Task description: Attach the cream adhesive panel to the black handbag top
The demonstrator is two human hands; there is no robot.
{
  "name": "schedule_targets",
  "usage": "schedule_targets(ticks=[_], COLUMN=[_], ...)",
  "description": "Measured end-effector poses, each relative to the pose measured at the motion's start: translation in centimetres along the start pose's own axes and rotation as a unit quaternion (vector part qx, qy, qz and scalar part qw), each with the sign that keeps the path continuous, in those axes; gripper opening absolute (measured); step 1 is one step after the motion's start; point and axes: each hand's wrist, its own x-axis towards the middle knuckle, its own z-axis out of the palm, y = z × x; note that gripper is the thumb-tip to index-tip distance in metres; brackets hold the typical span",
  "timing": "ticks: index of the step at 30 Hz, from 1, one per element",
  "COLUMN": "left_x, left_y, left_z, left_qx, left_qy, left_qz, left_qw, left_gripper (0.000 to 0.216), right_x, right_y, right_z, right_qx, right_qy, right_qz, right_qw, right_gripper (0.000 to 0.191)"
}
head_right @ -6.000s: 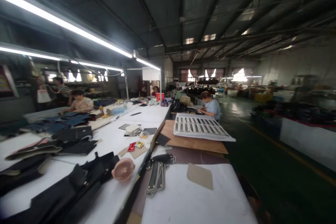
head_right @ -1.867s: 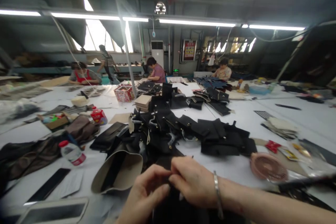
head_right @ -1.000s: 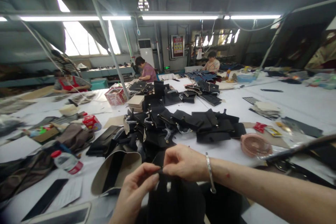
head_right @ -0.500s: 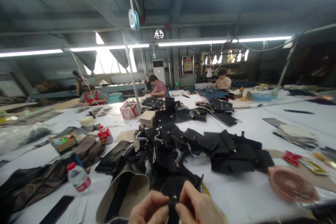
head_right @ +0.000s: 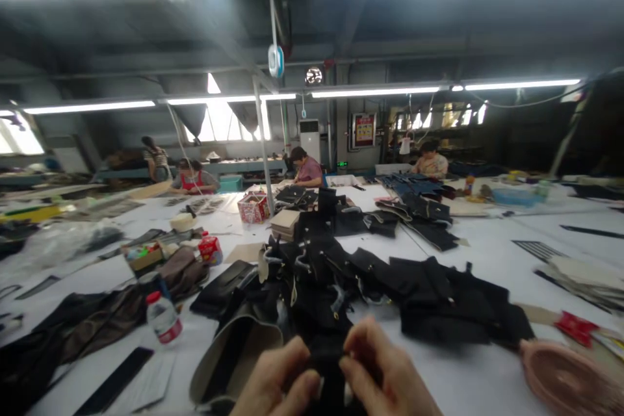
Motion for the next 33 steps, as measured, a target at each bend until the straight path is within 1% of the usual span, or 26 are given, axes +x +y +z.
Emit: schedule_targets(ticks=[2,4,6,9,11,13,16,18,20,22,24,26,27,29,33], left_x=[-0.2,-0.2,-0.4,-0.8,-1.0,-1.2,-1.3,-1.3,-1.4,-1.4,-1.4,-1.4,-1.3,-1.3,-1.2], left_y=[1.4,2.0,1.8,1.0,0.5,0.0,-0.6,-0.9,-1.2,-1.2,-1.0,-0.7,-0.5,-0.4,-0.4], left_z=[0.0,0.5,1.3,2.5,2.9,3.1,3.2,3.2,3.2,3.3,3.4,3.5,3.7,4.0,4.9], left_qx=[0.023,0.033,0.036,0.047,0.051,0.052,0.057,0.058,0.057,0.054,0.053,0.055,0.056,0.057,0.001], left_qy=[0.004,0.01,0.012,0.016,0.02,0.024,0.029,0.03,0.026,0.021,0.02,0.028,0.033,0.048,0.068], left_qz=[0.026,0.027,0.02,0.005,0.001,0.0,-0.004,-0.006,-0.008,-0.005,-0.001,0.002,0.001,-0.002,-0.028], left_qw=[0.999,0.999,0.999,0.999,0.998,0.998,0.998,0.998,0.998,0.998,0.998,0.998,0.998,0.997,0.997], left_gripper=[0.039,0.037,0.036,0.036,0.037,0.038,0.04,0.04,0.04,0.04,0.041,0.041,0.042,0.043,0.044], right_x=[0.1,0.0,-0.4,-1.2,-1.7,-1.9,-2.1,-2.4,-2.7,-2.8,-2.8,-2.7,-2.7,-2.9,-3.3], right_y=[-1.3,-1.6,-1.1,-0.2,0.1,0.3,0.8,1.1,1.3,1.1,0.6,0.2,0.2,0.3,1.0], right_z=[-0.8,-1.3,-1.3,-0.8,-0.5,-0.4,-0.5,-0.7,-1.0,-1.3,-1.5,-1.5,-1.4,-1.2,-0.9], right_qx=[-0.016,-0.027,-0.038,-0.028,0.018,0.092,0.206,0.222,0.163,0.055,-0.036,-0.082,-0.092,-0.099,-0.084], right_qy=[0.003,0.003,0.0,0.016,0.031,0.038,0.037,0.035,0.021,-0.008,-0.042,-0.06,-0.06,-0.035,0.024], right_qz=[-0.015,-0.011,0.0,0.012,0.026,0.054,0.123,0.157,0.141,0.085,0.026,-0.013,-0.026,-0.042,-0.033], right_qw=[1.0,1.0,0.999,0.999,0.999,0.993,0.97,0.962,0.976,0.995,0.998,0.995,0.994,0.994,0.996], right_gripper=[0.028,0.026,0.025,0.026,0.029,0.035,0.042,0.046,0.046,0.041,0.034,0.031,0.031,0.032,0.038])
